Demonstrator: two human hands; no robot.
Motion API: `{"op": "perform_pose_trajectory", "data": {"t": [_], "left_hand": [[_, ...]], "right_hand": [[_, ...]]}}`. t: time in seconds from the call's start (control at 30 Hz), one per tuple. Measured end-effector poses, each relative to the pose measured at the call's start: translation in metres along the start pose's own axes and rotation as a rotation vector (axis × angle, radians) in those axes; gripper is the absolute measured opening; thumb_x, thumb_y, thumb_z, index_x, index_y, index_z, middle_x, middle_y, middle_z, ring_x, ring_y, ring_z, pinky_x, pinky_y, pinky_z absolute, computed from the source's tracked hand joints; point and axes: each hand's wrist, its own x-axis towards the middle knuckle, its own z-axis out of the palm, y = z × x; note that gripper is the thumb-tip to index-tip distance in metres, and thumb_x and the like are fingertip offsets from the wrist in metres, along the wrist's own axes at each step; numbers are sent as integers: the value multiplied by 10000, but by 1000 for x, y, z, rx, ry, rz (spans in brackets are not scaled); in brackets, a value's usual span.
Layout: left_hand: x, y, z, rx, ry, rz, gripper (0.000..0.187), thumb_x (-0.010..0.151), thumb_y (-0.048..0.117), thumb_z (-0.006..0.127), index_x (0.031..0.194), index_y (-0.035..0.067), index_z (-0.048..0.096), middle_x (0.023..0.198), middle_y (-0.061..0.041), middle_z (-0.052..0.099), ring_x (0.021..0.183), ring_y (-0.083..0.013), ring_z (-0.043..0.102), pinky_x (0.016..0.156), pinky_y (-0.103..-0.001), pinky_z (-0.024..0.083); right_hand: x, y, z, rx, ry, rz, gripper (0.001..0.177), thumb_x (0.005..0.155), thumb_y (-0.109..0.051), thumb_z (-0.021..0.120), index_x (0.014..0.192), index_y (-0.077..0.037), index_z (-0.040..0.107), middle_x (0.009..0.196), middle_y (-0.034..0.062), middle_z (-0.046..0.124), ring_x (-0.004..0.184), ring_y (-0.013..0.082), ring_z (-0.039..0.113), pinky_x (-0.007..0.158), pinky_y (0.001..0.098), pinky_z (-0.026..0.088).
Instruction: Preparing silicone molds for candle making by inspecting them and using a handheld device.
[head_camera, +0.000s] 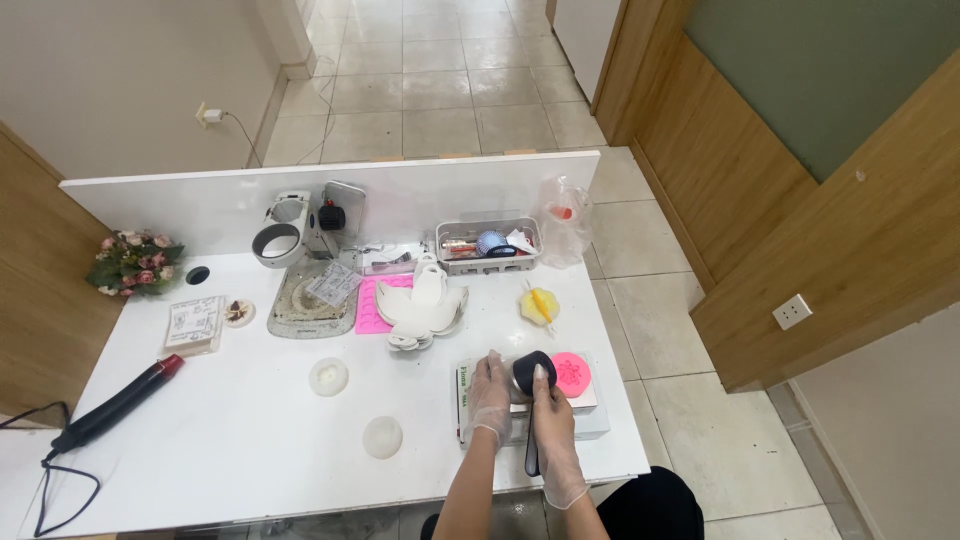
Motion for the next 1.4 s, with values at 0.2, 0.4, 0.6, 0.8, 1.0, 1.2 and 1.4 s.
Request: {"op": "perform_pose_trajectory", "data": {"t": [0.2,0.4,0.6,0.8,1.0,1.2,1.4], "left_hand": [[-11,-1,-4,11,-4,41,667,1009,585,305,1446,130,522,1457,-175,560,1374,-363,491,1149,-434,360],[1,-4,3,45,13,83,662,1007,584,313,1429,122,529,1436,-192,564,1362,-375,488,1142,-444,349],[-1,-4,-1,27,4,73,667,1010,589,297,1422,118,529,1417,-201,579,1348,-380,501,1133,-448,360],[3,-10,2,26,6,73,676,999,602,305,1415,119,531,1416,-192,569,1337,-384,497,1127,-443,351],[5,-12,3,15,3,59,669,1009,594,307,1413,115,543,1394,-205,600,1322,-377,534,1115,-441,387],[0,-11,1,20,6,87,681,1008,597,297,1425,109,525,1421,-202,572,1332,-380,512,1118,-440,371],[2,-9,2,-4,2,70,701,1007,611,293,1433,104,522,1418,-200,578,1341,-369,510,1124,-430,370]], "right_hand": [[-19,-8,-3,-15,12,-35,747,930,-620,575,1196,68,687,1110,206,741,1049,247,648,940,348,491],[-14,-11,-2,-15,34,-59,740,923,-623,581,1167,65,696,1077,193,752,1018,236,660,912,342,504],[-24,-20,-2,-32,12,-79,753,913,-639,570,1208,46,679,1133,180,734,1069,226,657,952,340,484],[-32,-25,-4,-3,-1,-60,761,925,-637,564,1224,56,657,1144,169,725,1075,218,645,958,335,483],[-31,-26,-5,-10,-15,-86,738,942,-620,553,1215,57,661,1105,150,725,1030,200,637,927,329,493],[-28,-19,-7,6,-28,-78,729,963,-609,536,1216,64,655,1097,131,718,1018,184,624,921,324,494],[-31,-26,-7,28,-40,-92,710,962,-610,527,1210,44,654,1092,93,712,1020,153,612,928,296,478]]}}
